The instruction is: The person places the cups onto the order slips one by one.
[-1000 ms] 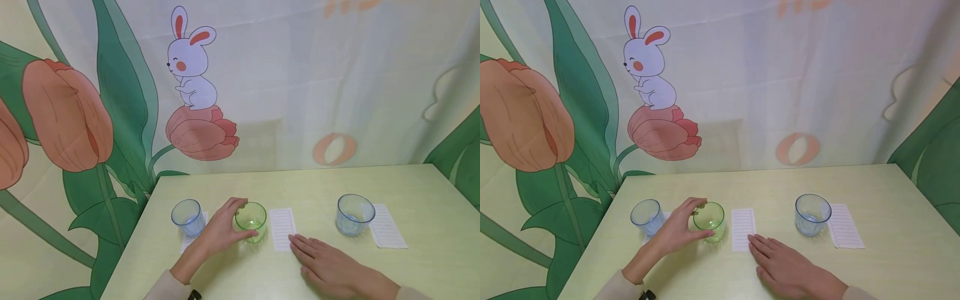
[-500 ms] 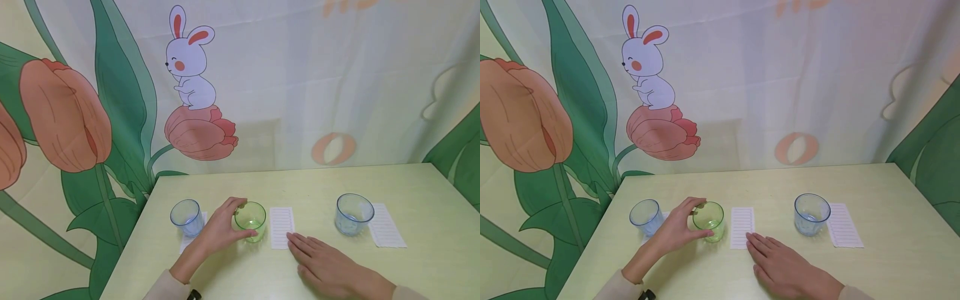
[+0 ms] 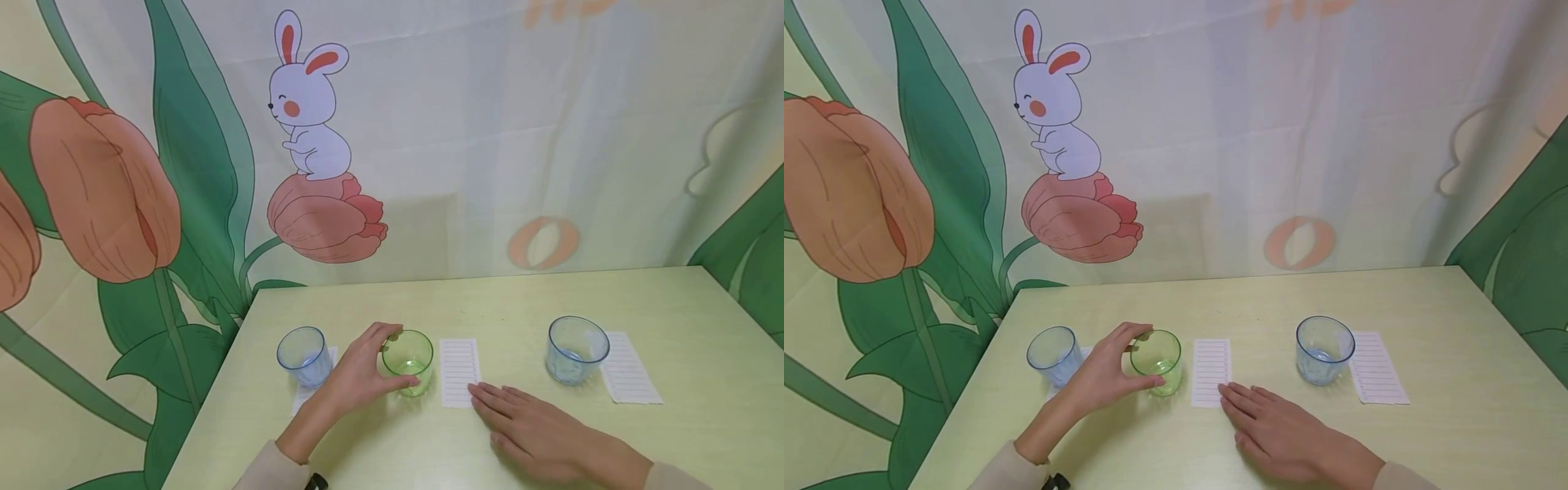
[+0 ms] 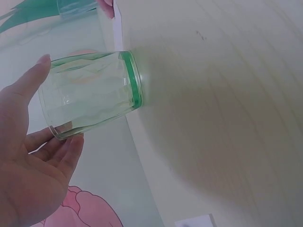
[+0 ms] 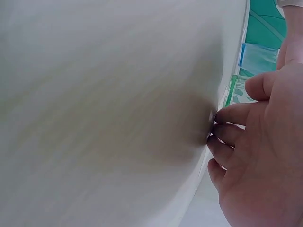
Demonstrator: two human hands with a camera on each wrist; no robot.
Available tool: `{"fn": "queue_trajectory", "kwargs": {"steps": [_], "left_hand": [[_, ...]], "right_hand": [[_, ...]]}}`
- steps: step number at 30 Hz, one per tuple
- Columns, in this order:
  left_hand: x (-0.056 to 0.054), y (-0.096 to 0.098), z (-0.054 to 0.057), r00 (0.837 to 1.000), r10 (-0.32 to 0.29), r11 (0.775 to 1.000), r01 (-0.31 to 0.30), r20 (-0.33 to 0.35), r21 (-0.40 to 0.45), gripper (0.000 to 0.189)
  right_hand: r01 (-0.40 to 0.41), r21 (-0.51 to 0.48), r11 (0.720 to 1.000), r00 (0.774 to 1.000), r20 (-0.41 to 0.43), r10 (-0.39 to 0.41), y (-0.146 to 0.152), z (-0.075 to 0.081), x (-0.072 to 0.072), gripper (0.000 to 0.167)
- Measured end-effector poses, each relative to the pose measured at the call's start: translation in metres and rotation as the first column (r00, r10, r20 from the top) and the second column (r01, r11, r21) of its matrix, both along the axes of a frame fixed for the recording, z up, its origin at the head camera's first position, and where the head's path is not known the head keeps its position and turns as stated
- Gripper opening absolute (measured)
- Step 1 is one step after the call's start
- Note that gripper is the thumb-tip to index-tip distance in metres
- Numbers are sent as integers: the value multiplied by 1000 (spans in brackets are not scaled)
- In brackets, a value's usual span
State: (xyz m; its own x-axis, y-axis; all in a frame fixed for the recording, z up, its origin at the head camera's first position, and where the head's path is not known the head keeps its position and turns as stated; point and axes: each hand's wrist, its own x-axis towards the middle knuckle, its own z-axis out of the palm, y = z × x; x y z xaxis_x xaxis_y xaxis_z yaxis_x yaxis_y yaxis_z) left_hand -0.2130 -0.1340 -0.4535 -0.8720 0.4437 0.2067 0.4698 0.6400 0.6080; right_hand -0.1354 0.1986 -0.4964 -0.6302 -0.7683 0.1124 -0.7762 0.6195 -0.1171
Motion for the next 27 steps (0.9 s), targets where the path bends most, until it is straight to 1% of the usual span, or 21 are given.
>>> {"fn": "queue_trajectory", "kwargs": {"steps": [5, 15, 23, 27], "left_hand": [[-1, 0, -1, 1000, -4, 1000, 4, 8, 10, 89], [-1, 0, -3, 1000, 17, 1000, -17, 13, 10, 87], [-2, 2, 0, 1000, 8, 1000, -8, 6, 9, 87], [-4, 7, 4, 1000, 10, 1000, -10, -17, -1, 88]], "right_hand": [[-4, 6, 1000, 1000, 11, 4, 0, 1, 0, 54], [1, 5, 1000, 999, 35, -1, 0, -1, -1, 53], [-13, 7, 1000, 1000, 13, 12, 0, -2, -3, 54], [-9, 11, 1000, 1000, 22, 9, 0, -1, -2, 54]]}}
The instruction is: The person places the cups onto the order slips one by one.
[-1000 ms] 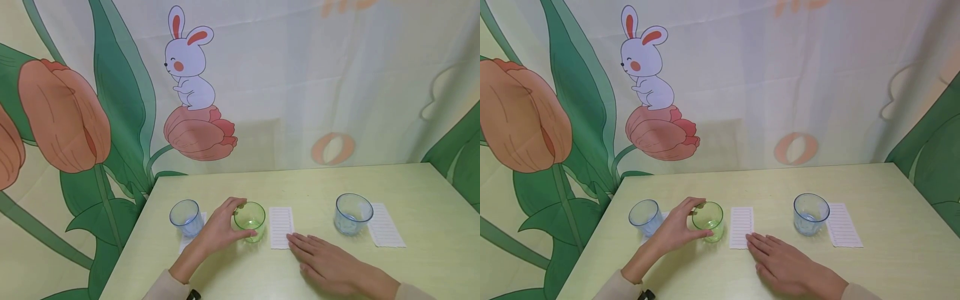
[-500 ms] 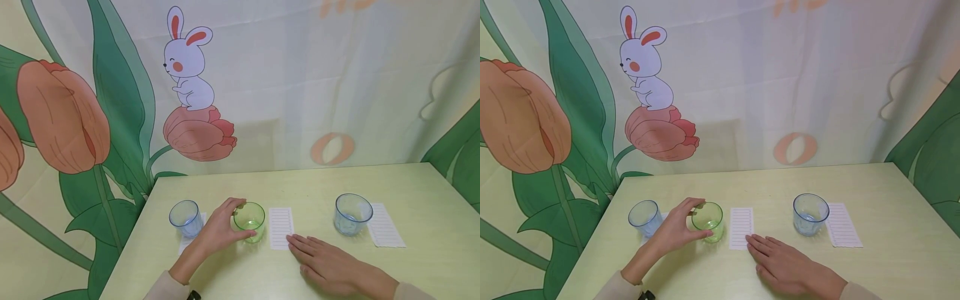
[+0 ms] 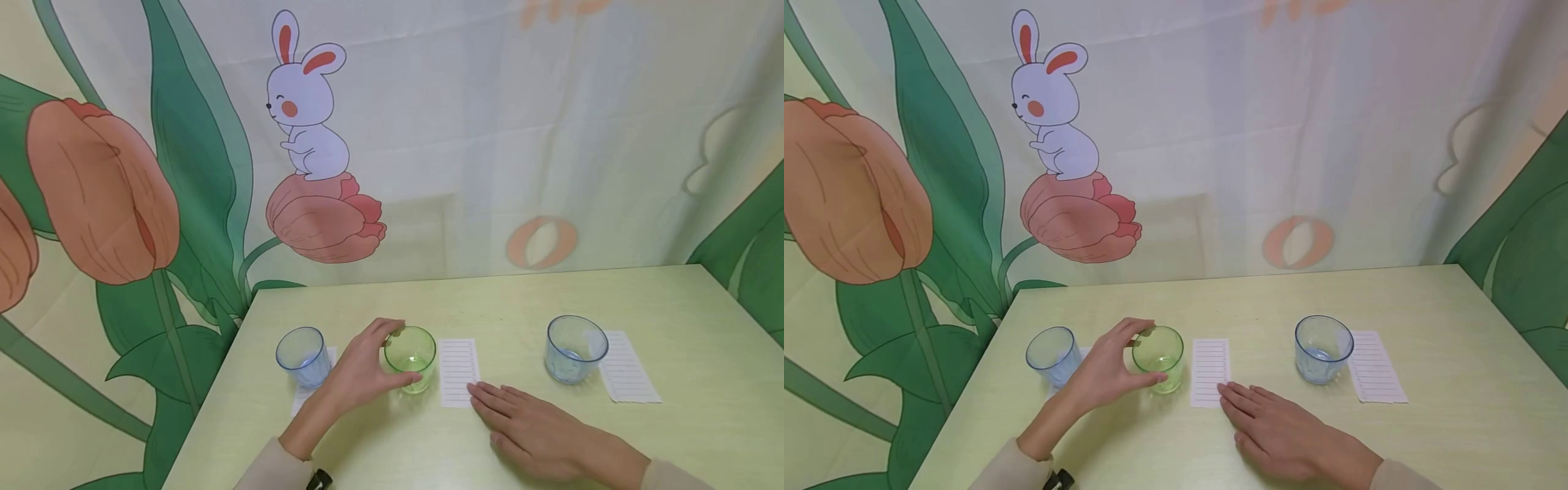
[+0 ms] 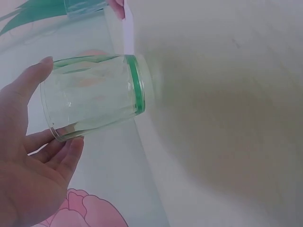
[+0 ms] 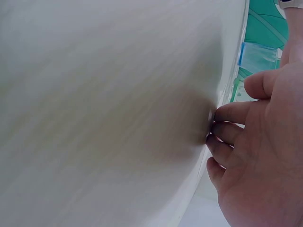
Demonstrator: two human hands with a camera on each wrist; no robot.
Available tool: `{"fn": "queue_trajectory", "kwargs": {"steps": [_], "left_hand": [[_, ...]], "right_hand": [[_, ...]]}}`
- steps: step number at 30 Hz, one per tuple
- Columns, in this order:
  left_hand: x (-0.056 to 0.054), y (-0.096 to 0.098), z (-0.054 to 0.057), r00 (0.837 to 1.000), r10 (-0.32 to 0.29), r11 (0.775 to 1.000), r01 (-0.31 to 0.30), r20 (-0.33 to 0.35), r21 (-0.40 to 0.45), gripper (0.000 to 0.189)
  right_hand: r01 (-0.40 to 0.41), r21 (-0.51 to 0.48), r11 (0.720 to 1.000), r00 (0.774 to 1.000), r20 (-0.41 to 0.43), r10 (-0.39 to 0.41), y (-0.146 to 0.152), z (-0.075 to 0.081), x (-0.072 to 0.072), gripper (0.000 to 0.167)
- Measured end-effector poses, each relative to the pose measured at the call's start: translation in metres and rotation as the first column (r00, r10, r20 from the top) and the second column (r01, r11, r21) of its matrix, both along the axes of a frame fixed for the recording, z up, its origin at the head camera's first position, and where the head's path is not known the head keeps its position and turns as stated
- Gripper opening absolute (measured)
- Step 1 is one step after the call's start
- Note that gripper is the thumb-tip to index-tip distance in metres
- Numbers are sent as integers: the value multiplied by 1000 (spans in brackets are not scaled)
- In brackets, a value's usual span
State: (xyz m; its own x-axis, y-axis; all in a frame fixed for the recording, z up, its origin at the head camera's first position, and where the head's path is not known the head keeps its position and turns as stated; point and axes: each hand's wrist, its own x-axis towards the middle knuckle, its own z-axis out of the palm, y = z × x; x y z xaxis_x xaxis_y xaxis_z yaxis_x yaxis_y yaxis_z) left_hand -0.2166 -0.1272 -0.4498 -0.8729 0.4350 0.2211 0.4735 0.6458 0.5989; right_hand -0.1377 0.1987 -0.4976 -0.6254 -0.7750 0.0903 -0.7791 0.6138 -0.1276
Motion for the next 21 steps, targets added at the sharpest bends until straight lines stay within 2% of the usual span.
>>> {"fn": "queue_trajectory", "kwargs": {"steps": [4, 8, 13, 21], "left_hand": [[-2, 9, 6, 1000, 1, 1000, -1, -19, -8, 87], [-5, 18, 13, 1000, -18, 1000, 18, -23, -5, 87], [-8, 30, 19, 999, -37, 999, 37, -40, -5, 88], [-14, 44, 21, 998, -52, 999, 52, -45, 5, 88]], "right_hand": [[-7, 4, 1000, 1000, -10, 7, 0, 1, 0, 54], [0, -2, 1000, 1000, 14, 0, 0, 3, 1, 54], [-2, -13, 1000, 1000, -4, 2, 1, 1, 0, 53], [-11, -25, 1000, 1000, -15, 10, 2, 1, -1, 52]]}}
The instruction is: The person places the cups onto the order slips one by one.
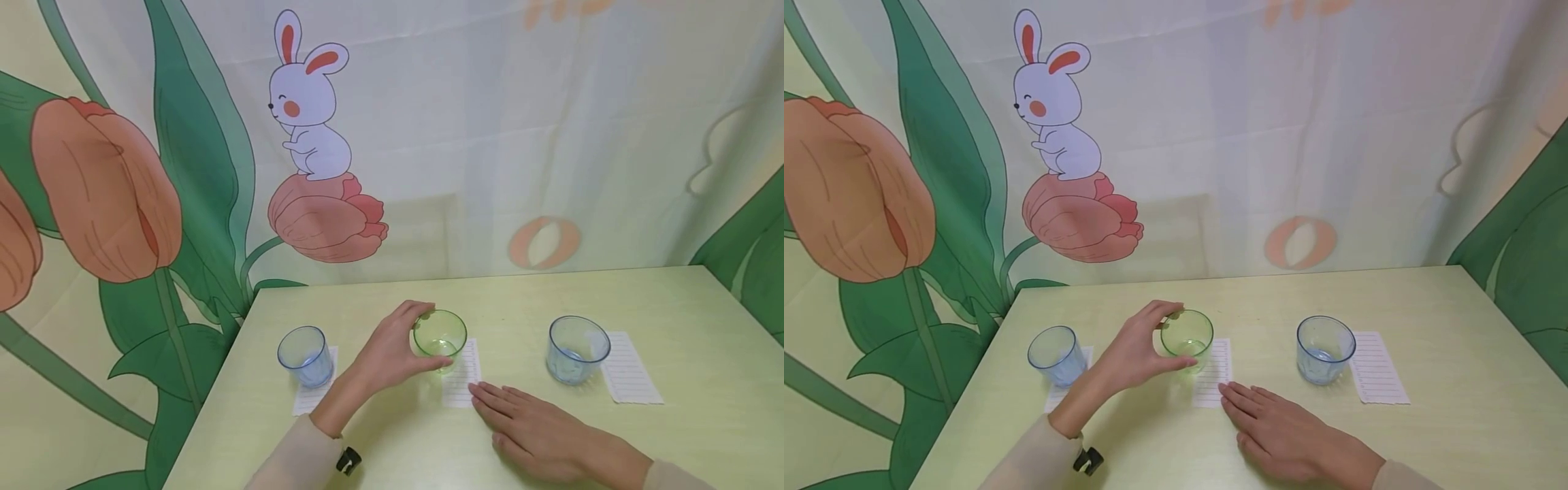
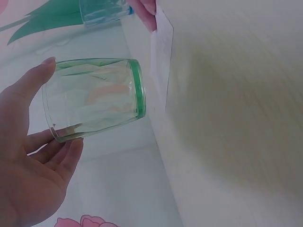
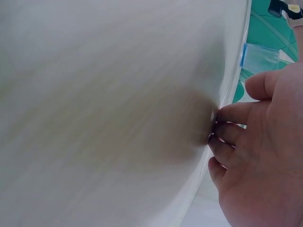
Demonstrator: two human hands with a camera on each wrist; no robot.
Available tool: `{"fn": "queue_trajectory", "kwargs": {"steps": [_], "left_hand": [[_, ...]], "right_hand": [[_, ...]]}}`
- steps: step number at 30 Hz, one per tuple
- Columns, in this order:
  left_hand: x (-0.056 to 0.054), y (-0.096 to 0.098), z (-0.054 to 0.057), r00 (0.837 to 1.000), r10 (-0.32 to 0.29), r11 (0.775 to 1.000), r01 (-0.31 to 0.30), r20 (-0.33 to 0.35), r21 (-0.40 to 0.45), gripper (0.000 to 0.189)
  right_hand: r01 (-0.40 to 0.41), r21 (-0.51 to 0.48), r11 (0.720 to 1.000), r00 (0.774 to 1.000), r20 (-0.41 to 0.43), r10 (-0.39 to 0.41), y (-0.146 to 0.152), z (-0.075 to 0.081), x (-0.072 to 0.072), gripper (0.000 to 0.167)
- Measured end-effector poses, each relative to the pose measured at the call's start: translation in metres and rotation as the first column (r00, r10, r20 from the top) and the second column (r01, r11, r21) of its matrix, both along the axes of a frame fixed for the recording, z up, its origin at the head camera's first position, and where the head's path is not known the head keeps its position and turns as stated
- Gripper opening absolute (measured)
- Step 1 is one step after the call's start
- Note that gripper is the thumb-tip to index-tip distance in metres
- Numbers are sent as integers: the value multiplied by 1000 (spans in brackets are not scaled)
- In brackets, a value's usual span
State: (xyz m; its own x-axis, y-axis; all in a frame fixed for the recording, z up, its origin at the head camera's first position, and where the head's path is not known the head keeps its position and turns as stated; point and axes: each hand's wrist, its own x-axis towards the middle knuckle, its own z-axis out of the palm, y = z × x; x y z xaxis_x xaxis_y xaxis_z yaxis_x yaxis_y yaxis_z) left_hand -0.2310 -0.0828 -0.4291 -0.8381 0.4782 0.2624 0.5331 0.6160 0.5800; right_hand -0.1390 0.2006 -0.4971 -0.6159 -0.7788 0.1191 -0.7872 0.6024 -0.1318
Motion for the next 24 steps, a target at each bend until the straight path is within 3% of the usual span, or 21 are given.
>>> {"fn": "queue_trajectory", "kwargs": {"steps": [14, 24], "left_hand": [[-10, 27, -15, 1000, -18, 1000, 18, 12, -12, 87], [-12, 32, -23, 1000, -5, 1000, 6, 26, -19, 88]], "right_hand": [[-9, -11, 1000, 1000, 4, 9, 3, 0, -2, 52], [-20, -5, 1000, 999, 34, 21, 4, 1, -4, 52]]}}
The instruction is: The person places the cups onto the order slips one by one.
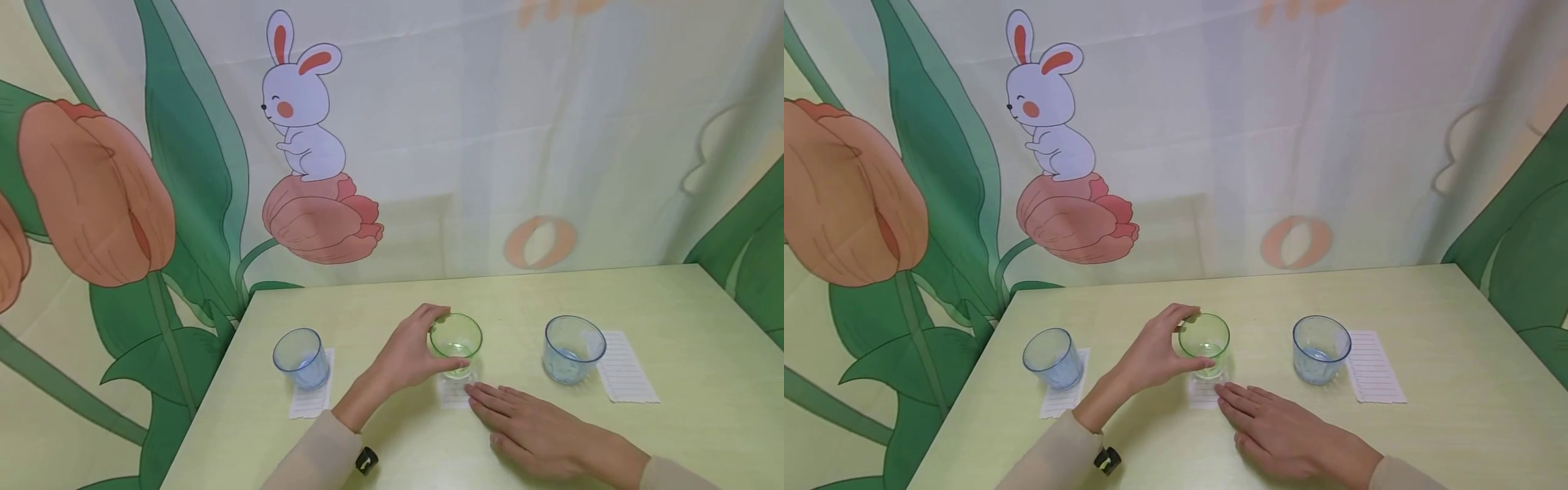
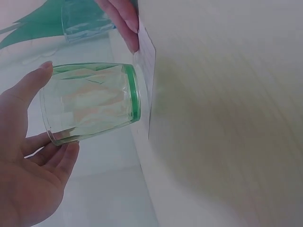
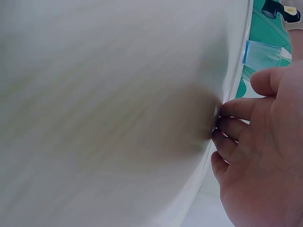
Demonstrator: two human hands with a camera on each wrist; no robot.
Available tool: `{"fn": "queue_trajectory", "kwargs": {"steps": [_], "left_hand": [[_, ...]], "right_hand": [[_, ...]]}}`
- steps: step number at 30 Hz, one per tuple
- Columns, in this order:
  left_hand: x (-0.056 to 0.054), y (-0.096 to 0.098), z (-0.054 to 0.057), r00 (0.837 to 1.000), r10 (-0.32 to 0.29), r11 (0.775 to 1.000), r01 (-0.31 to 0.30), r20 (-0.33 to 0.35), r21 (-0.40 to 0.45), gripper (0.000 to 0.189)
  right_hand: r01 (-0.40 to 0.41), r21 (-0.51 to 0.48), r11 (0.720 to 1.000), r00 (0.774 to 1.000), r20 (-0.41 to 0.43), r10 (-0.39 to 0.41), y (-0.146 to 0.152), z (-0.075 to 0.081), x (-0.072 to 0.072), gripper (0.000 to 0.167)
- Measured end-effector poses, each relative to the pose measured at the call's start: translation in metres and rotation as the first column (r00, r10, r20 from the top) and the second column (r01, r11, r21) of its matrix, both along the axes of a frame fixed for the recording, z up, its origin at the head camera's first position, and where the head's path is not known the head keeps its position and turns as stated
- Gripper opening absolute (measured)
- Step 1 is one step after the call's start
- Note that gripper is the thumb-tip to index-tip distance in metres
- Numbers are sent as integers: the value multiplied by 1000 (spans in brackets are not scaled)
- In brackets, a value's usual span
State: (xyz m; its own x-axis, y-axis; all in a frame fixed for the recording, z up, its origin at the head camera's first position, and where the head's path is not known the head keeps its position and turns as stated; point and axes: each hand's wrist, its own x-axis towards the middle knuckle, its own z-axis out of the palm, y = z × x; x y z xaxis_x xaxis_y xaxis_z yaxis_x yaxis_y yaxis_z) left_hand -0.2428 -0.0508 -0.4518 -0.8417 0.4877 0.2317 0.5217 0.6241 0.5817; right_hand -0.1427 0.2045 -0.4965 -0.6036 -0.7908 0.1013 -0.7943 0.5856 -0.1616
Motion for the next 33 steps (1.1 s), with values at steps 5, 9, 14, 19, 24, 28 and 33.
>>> {"fn": "queue_trajectory", "kwargs": {"steps": [5, 9, 14, 19, 24, 28, 33], "left_hand": [[1, -1, -2, 1000, 6, 1000, -6, 2, -2, 88], [1, -2, -3, 1000, 12, 1000, -12, 1, -10, 88], [1, -3, -4, 1000, 20, 1000, -20, 8, -18, 88], [1, -3, -2, 1000, 21, 999, -21, 15, -29, 89], [1, -4, 0, 999, 17, 999, -15, 40, -30, 89], [1, -5, 1, 999, 12, 999, -11, 44, -36, 88], [1, -5, 0, 999, 10, 999, -9, 42, -46, 88]], "right_hand": [[-2, 3, 1000, 1000, 2, 2, 0, 1, 0, 52], [-3, 1, 1000, 1000, 5, 3, -1, 1, 0, 52], [-1, 2, 1000, 1000, 16, 1, -1, 0, 0, 52], [8, 7, 1000, 999, 32, -8, -1, 0, 0, 53], [9, 7, 1000, 999, 35, -9, -1, -1, 1, 53], [-4, 8, 1000, 1000, -1, 4, -1, -1, 2, 53], [-14, 15, 1000, 1000, -22, 15, -2, -1, 3, 52]]}}
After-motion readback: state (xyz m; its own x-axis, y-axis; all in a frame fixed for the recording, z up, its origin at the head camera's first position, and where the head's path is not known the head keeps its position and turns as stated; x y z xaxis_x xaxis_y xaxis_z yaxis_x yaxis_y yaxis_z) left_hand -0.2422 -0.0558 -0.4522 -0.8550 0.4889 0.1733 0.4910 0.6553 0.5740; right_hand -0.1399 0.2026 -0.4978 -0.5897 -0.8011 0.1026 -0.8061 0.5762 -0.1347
